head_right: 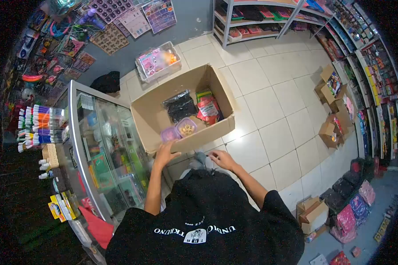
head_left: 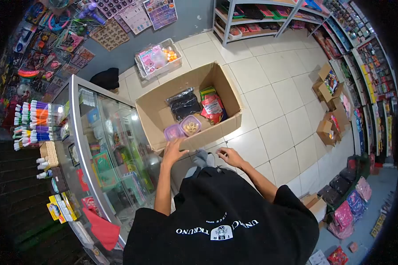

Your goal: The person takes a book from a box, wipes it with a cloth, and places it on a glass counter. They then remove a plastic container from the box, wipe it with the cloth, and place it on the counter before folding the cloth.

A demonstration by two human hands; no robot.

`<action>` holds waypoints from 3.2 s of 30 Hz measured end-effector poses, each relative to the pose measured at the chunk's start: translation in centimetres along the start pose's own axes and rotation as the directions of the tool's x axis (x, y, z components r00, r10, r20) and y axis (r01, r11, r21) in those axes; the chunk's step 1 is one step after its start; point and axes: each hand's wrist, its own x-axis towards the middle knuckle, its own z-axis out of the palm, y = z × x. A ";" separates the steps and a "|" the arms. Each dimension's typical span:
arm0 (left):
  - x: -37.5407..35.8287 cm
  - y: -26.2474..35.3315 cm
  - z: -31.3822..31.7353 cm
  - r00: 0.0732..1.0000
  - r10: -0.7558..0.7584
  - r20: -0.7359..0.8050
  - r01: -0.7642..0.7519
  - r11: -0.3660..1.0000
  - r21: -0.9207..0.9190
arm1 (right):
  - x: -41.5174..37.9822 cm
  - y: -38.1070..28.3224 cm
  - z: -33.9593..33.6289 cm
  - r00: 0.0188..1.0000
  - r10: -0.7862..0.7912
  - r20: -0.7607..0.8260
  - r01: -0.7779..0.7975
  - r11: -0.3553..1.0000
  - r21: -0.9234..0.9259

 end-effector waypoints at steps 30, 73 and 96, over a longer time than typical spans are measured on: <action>5.2 -4.1 -1.3 0.943 -0.121 0.311 0.180 0.969 -0.167 | 31.9 13.9 -6.1 0.949 0.303 0.083 -0.125 0.607 -0.785; 5.0 -3.8 -0.5 0.960 -0.155 0.233 0.207 0.953 -0.220 | 33.0 13.7 -5.7 0.944 0.166 0.284 0.158 0.527 -0.835; 5.3 -3.5 -0.3 0.949 -0.200 0.244 0.252 0.945 -0.207 | 32.2 14.3 -3.2 0.969 0.231 0.092 -0.098 0.697 -0.710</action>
